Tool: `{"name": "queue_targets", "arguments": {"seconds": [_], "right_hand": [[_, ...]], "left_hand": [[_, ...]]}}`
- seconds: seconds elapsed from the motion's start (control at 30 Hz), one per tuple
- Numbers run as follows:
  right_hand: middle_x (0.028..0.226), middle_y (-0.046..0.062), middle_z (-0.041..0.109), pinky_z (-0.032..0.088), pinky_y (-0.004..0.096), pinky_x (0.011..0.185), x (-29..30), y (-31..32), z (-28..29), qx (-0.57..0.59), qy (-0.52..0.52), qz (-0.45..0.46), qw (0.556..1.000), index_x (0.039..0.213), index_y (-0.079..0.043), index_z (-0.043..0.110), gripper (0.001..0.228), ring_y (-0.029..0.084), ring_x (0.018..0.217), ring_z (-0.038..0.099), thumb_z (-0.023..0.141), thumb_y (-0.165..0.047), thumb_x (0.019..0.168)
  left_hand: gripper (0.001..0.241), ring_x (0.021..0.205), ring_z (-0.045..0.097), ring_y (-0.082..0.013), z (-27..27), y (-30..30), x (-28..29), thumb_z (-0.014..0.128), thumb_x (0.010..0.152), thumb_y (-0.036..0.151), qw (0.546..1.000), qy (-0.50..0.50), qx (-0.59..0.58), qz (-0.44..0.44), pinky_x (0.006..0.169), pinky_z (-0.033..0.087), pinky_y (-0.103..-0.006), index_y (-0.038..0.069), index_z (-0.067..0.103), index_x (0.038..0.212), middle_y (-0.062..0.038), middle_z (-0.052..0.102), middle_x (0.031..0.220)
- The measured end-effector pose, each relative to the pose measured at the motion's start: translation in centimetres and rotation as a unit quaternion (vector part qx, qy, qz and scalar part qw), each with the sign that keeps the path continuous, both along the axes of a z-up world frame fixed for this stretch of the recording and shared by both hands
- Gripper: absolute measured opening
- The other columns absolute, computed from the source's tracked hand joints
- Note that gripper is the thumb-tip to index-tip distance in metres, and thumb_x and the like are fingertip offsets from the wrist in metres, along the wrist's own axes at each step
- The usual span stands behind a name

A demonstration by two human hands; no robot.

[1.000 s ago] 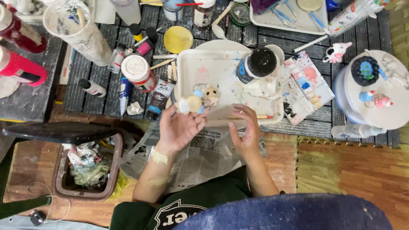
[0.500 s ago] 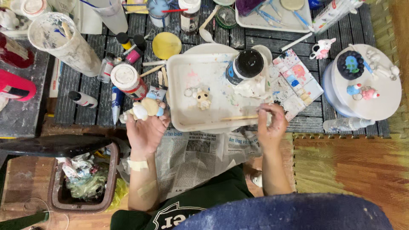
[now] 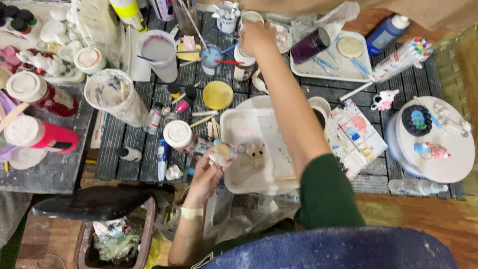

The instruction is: The person paints small figurines using a fine brush and various paint colors. They dip the brush into paint containers, apply paint to the figurines, and occasionally switch between different figurines and colors.

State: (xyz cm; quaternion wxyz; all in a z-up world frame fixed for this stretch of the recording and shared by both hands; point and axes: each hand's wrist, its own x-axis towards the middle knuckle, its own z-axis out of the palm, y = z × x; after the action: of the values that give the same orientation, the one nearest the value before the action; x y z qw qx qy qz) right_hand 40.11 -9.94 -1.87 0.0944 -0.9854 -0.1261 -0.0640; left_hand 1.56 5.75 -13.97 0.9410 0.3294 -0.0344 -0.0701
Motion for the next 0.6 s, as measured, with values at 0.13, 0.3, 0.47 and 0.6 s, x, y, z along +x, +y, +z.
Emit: {"name": "queue_targets", "arguments": {"seconds": [0.13,0.3,0.47,0.6], "right_hand": [[0.116,0.021,0.067,0.050,0.051,0.088,7.3,0.3,-3.9,-0.019,0.056,0.011,0.998,0.110,-0.008,0.070,0.047,0.040,0.108,0.063,0.084,-0.036,0.075],[0.103,0.020,0.073,0.059,0.042,0.083,9.8,-0.2,-6.2,-0.059,0.093,0.017,0.994,0.101,-0.003,0.076,0.043,0.034,0.098,0.072,0.089,-0.030,0.070],[0.086,0.013,0.077,0.058,0.038,0.074,9.5,1.0,-6.7,0.204,0.008,0.101,0.974,0.094,-0.008,0.078,0.019,0.028,0.081,0.075,0.081,-0.026,0.085],[0.081,0.008,0.079,0.060,0.037,0.071,7.1,4.8,-7.3,0.281,0.106,0.161,0.940,0.091,-0.013,0.076,0.014,0.024,0.076,0.079,0.074,-0.026,0.086]], "left_hand": [[0.073,0.133,0.061,-0.0341,0.6,0.9,0.7,0.077,0.093,0.030,0.999,-0.011,0.015,-0.027,0.113,0.047,-0.0422,-0.004,0.044,0.150,-0.018,0.057,0.146],[0.072,0.129,0.062,-0.0313,1.0,1.9,1.0,0.076,0.093,0.026,1.000,-0.001,0.028,-0.010,0.111,0.047,-0.0417,-0.003,0.044,0.150,-0.016,0.059,0.142],[0.073,0.128,0.063,-0.0311,1.2,1.8,1.0,0.078,0.092,0.028,0.999,-0.002,0.045,-0.017,0.111,0.047,-0.0412,-0.004,0.046,0.149,-0.016,0.061,0.139],[0.077,0.128,0.062,-0.0300,1.8,1.5,0.8,0.080,0.090,0.032,0.999,-0.010,0.047,-0.022,0.113,0.047,-0.0399,-0.004,0.046,0.149,-0.016,0.060,0.142]]}}
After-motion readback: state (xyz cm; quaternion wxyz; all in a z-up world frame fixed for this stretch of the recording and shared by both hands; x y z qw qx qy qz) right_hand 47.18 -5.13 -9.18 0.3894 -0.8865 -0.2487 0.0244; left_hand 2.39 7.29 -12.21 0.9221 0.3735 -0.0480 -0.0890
